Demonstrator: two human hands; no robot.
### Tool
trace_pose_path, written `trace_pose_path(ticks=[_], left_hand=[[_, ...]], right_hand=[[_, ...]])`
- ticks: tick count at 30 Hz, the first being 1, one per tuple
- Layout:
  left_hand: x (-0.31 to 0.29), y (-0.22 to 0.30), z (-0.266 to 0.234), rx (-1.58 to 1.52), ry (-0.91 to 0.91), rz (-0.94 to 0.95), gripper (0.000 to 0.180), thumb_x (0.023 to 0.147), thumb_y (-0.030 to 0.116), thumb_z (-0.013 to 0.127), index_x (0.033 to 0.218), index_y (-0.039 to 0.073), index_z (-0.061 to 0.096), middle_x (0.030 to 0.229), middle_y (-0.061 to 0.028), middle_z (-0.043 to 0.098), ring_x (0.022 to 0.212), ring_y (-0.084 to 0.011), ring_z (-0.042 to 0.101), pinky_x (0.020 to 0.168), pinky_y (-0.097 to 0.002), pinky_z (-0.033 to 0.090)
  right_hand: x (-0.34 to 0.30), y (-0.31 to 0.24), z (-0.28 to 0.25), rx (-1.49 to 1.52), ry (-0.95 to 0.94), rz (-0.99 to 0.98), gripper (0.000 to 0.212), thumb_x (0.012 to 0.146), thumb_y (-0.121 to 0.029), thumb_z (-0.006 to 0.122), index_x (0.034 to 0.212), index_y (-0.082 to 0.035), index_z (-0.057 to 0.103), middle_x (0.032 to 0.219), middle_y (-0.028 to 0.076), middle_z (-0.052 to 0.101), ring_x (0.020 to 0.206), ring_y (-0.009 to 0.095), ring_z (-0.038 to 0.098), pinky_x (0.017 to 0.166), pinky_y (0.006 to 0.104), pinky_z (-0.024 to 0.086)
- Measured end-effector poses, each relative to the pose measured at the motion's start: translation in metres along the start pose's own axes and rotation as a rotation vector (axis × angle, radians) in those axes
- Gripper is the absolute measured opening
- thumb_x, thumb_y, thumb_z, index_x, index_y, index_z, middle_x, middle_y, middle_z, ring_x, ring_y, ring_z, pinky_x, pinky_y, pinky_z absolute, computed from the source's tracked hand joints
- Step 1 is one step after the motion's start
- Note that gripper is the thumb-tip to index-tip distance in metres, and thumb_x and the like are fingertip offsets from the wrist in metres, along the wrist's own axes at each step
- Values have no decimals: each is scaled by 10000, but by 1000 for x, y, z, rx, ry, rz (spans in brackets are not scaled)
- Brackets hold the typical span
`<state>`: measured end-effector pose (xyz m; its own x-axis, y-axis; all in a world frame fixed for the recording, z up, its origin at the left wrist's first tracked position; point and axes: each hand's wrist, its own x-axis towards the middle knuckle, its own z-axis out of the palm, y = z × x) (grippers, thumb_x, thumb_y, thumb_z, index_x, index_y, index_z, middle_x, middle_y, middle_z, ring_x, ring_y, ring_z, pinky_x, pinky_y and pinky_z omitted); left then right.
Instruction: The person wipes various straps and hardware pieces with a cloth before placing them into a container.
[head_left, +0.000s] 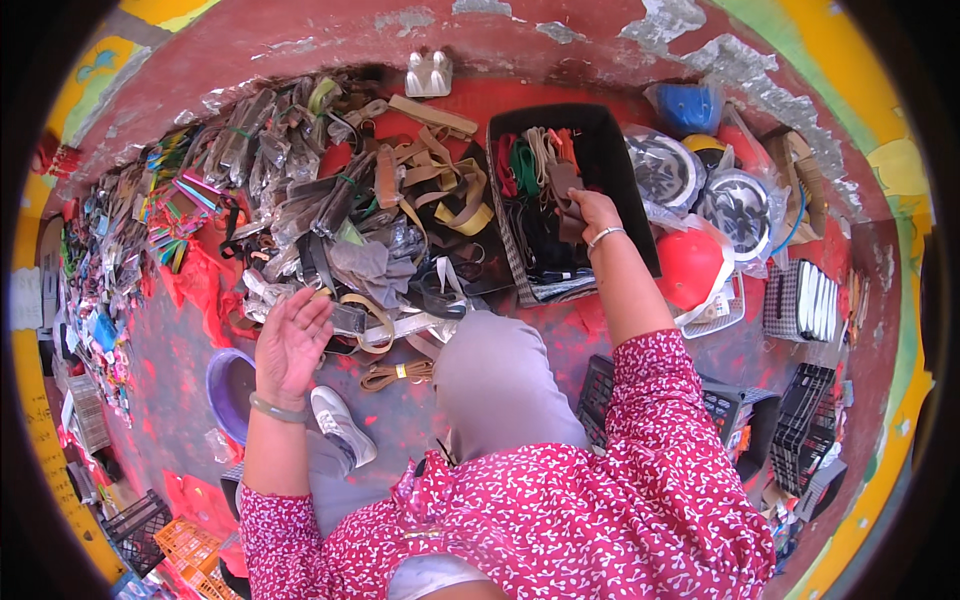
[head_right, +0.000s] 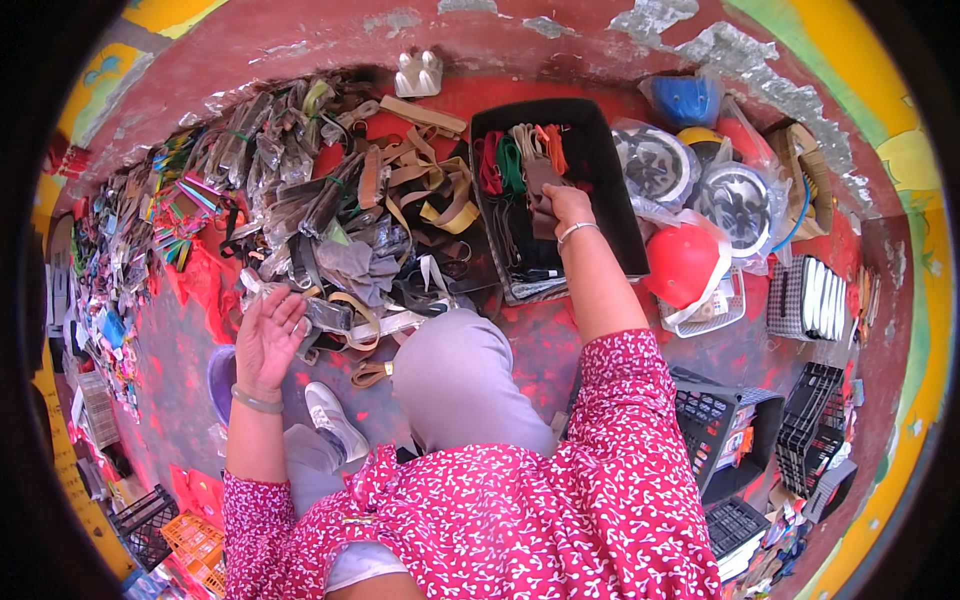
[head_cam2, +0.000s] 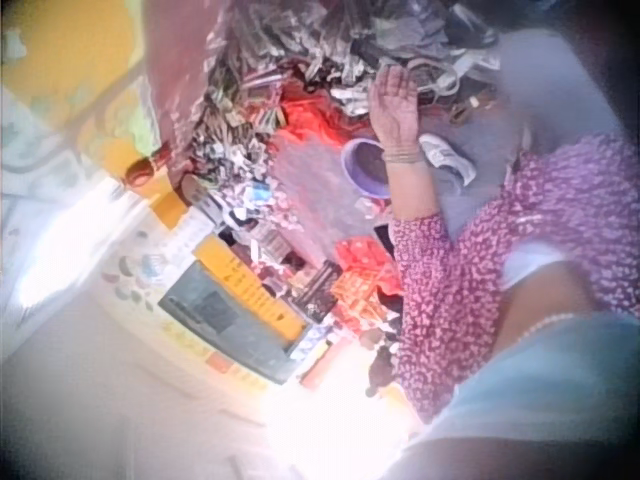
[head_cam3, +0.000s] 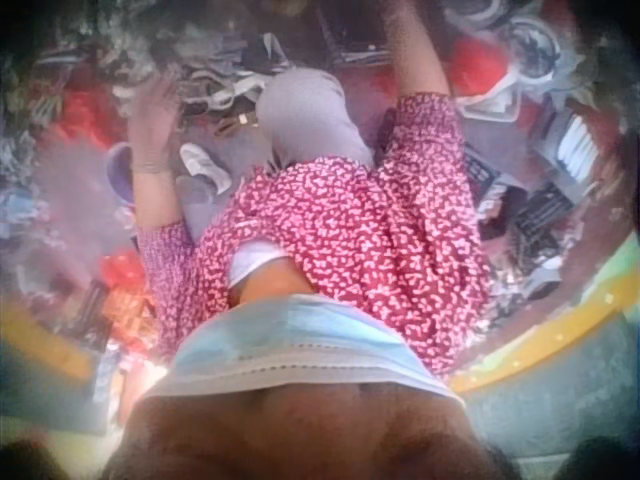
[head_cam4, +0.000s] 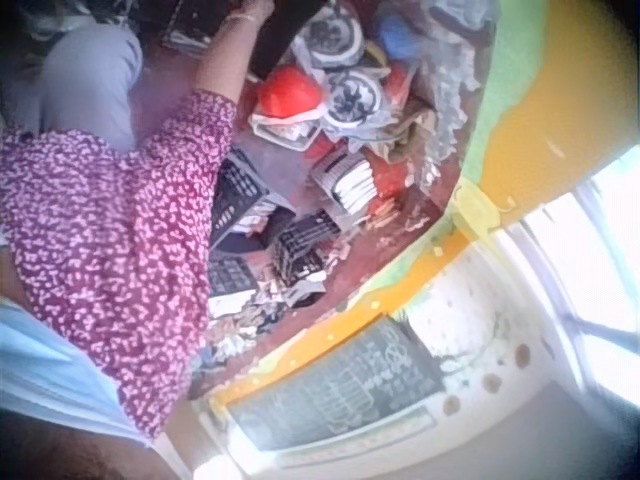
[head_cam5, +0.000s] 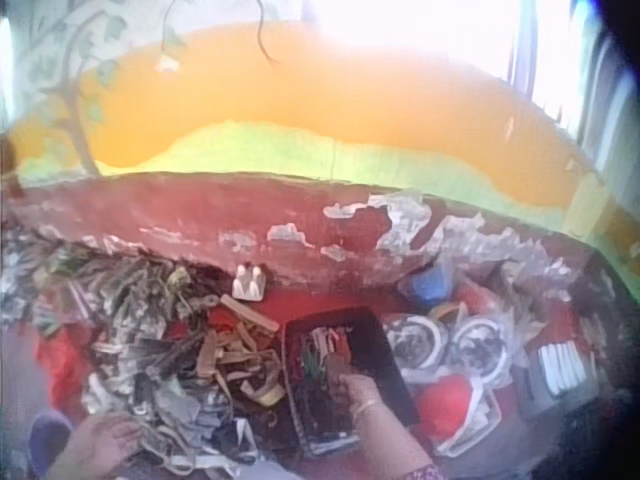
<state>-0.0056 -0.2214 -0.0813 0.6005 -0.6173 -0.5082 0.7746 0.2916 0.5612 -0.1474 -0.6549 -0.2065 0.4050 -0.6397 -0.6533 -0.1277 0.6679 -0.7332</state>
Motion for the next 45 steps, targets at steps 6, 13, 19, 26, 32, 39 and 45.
trace_pose_path(ticks=[6,13,19,26,32,39,45], left_hand=[[2,-13,-53,-70,260,8,325,868,271,495,1041,3,554,980,-124,606,961,-237,557,816,-341,460],[6,-42,-69,-82,325,-57,316,859,274,507,1014,5,564,955,-115,614,936,-229,570,792,-333,467],[8,-49,-65,-67,346,-73,305,871,252,490,1013,-8,563,940,-130,620,915,-246,584,784,-334,480],[11,-58,-62,-38,337,-105,295,862,244,502,1010,-6,556,945,-132,614,915,-240,579,784,-325,475],[11,-64,-64,-17,358,-124,287,852,239,522,1001,-3,555,940,-134,610,905,-239,579,791,-323,471],[7,-70,-62,-19,351,-136,273,862,225,503,1012,1,548,935,-128,610,908,-235,575,797,-324,464],[4,-69,-61,-19,356,-146,263,869,221,486,1021,13,542,933,-120,609,909,-226,573,797,-317,459]], right_hand=[[73,65,-10,-412,130,-121,150,746,-181,536,770,-34,555,604,130,521,538,295,519,483,402,411],[93,130,31,-1418,166,-469,256,757,-242,559,922,-55,614,971,185,589,927,336,568,793,406,465],[80,124,33,-1517,188,-224,232,749,-181,533,889,-51,664,965,161,623,909,297,605,792,368,481],[98,136,26,-1420,153,-254,252,734,-209,547,930,-91,651,976,153,615,938,309,582,813,386,463],[118,150,36,-1501,109,-216,261,748,-203,536,977,-136,644,1000,148,606,952,309,574,809,391,461],[82,108,42,-1481,-61,58,589,737,-295,606,1278,-186,402,1242,141,478,1180,299,425,972,410,343],[103,140,18,-1430,-9,-47,688,747,-338,607,1327,-137,296,1194,206,494,1110,321,483,937,379,377]])
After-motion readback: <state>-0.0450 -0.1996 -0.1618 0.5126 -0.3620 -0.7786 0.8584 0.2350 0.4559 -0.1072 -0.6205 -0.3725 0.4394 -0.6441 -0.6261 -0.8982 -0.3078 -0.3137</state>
